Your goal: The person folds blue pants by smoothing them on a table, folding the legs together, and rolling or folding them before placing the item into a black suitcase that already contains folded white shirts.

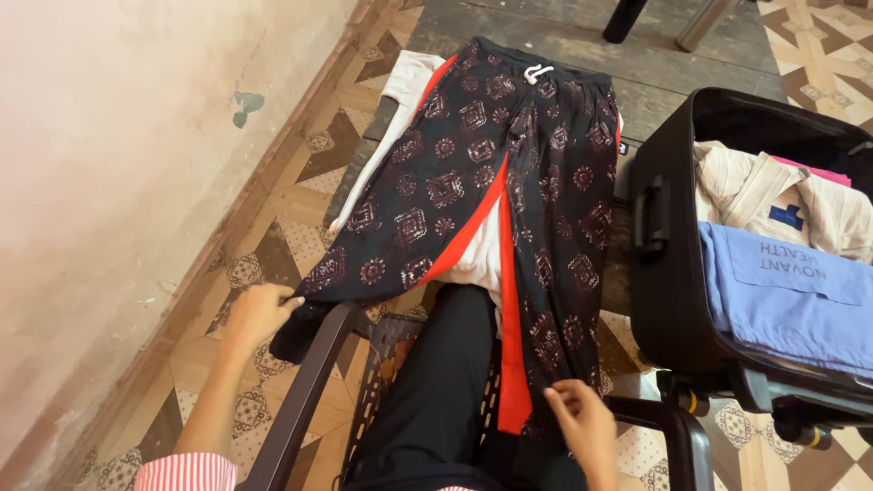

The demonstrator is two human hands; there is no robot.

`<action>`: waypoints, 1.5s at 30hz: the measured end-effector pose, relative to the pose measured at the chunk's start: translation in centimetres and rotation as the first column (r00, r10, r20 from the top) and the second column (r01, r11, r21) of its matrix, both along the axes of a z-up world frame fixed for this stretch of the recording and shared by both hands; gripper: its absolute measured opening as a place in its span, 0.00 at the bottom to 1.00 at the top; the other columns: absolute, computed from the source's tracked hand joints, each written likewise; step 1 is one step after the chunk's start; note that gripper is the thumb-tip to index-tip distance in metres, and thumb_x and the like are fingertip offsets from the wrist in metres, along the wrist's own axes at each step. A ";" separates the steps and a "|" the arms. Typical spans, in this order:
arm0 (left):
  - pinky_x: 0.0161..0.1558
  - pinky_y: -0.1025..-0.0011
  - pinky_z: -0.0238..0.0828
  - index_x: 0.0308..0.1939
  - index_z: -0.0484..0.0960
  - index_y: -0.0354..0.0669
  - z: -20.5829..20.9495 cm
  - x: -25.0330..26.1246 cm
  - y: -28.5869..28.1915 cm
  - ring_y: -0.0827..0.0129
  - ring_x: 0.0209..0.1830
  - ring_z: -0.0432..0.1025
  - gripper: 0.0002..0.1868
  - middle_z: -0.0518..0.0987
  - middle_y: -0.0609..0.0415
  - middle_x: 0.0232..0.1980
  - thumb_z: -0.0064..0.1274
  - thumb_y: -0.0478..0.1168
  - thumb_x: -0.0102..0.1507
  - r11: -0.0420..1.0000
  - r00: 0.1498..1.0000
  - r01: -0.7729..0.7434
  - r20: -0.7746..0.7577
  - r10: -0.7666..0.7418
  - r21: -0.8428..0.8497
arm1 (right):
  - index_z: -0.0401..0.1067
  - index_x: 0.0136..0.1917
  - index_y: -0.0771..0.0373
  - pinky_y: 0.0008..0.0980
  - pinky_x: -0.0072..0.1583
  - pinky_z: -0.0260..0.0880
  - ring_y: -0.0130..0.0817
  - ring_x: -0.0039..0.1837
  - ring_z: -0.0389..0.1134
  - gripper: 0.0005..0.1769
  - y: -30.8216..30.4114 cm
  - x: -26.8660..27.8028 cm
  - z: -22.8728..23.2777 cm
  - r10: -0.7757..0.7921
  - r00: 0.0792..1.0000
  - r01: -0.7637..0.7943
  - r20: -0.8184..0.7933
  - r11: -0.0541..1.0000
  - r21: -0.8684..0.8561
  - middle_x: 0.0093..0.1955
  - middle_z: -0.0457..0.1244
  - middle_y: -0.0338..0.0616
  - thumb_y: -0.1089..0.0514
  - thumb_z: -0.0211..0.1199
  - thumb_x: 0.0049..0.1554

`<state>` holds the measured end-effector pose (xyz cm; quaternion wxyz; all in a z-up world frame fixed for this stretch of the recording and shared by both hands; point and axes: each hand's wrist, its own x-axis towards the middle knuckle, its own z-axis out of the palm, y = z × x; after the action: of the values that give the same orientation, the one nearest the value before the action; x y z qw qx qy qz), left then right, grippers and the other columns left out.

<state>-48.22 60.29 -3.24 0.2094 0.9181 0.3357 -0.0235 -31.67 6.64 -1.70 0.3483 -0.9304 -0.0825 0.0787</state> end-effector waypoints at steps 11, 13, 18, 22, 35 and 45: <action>0.42 0.58 0.73 0.51 0.82 0.47 7.3 0.9 -1.3 0.55 0.37 0.80 0.20 0.84 0.46 0.37 0.52 0.58 0.68 0.987 0.972 -0.001 0.231 0.040 -0.164 | 0.80 0.52 0.64 0.25 0.44 0.71 0.24 0.40 0.71 0.16 7.2 0.4 0.5 0.383 0.901 -0.308 -0.204 0.896 0.321 0.38 0.73 0.43 0.52 0.68 0.56; 0.55 0.60 0.72 0.63 0.76 0.45 8.6 1.4 -2.7 0.55 0.49 0.81 0.27 0.85 0.43 0.48 0.44 0.60 0.72 0.940 0.888 0.022 0.438 0.138 -0.340 | 0.79 0.57 0.67 0.27 0.48 0.74 0.29 0.45 0.73 0.22 9.1 0.7 0.6 0.522 0.812 -0.358 -0.262 0.799 0.483 0.45 0.73 0.45 0.47 0.60 0.61; 0.73 0.66 0.43 0.79 0.51 0.42 11.0 4.3 -12.0 0.68 0.78 0.52 0.46 0.58 0.54 0.80 0.54 0.54 0.63 0.444 0.782 0.190 0.408 0.471 -0.876 | 0.67 0.71 0.64 0.39 0.63 0.71 0.35 0.63 0.70 0.46 15.2 0.1 1.0 0.703 0.595 -0.064 -0.389 0.525 0.849 0.64 0.69 0.45 0.26 0.37 0.61; 0.66 0.63 0.61 0.75 0.59 0.36 14.2 3.5 -17.8 0.62 0.68 0.65 0.41 0.71 0.45 0.70 0.59 0.43 0.62 0.201 0.797 0.368 0.419 0.435 -0.908 | 0.65 0.74 0.64 0.30 0.69 0.63 0.29 0.72 0.66 0.55 19.4 -1.8 1.9 0.749 0.460 0.223 -0.476 0.422 0.879 0.71 0.67 0.42 0.20 0.32 0.57; 0.80 0.67 0.32 0.79 0.31 0.34 5.5 1.0 -24.6 0.63 0.86 0.33 0.49 0.35 0.44 0.85 0.46 0.55 0.70 0.446 0.868 0.207 0.374 0.326 -0.871 | 0.56 0.78 0.66 0.35 0.64 0.67 0.35 0.64 0.67 0.38 10.5 -4.8 10.1 0.224 0.957 0.064 -0.187 0.462 0.884 0.65 0.65 0.50 0.66 0.62 0.57; 0.71 0.63 0.64 0.81 0.26 0.49 -6.6 -1.0 -26.6 0.56 0.80 0.56 0.48 0.49 0.45 0.84 0.42 0.54 0.70 0.480 0.948 -0.318 -0.275 0.161 -0.817 | 0.50 0.78 0.66 0.33 0.75 0.56 0.34 0.77 0.58 0.45 6.4 -6.4 -6.8 0.359 0.836 -0.098 -0.416 0.842 0.531 0.76 0.58 0.48 0.59 0.71 0.55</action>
<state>-49.19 33.67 -9.82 0.6058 0.6348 0.4212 -0.2294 -38.06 13.02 -8.46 0.5684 -0.7414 -0.1210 0.3356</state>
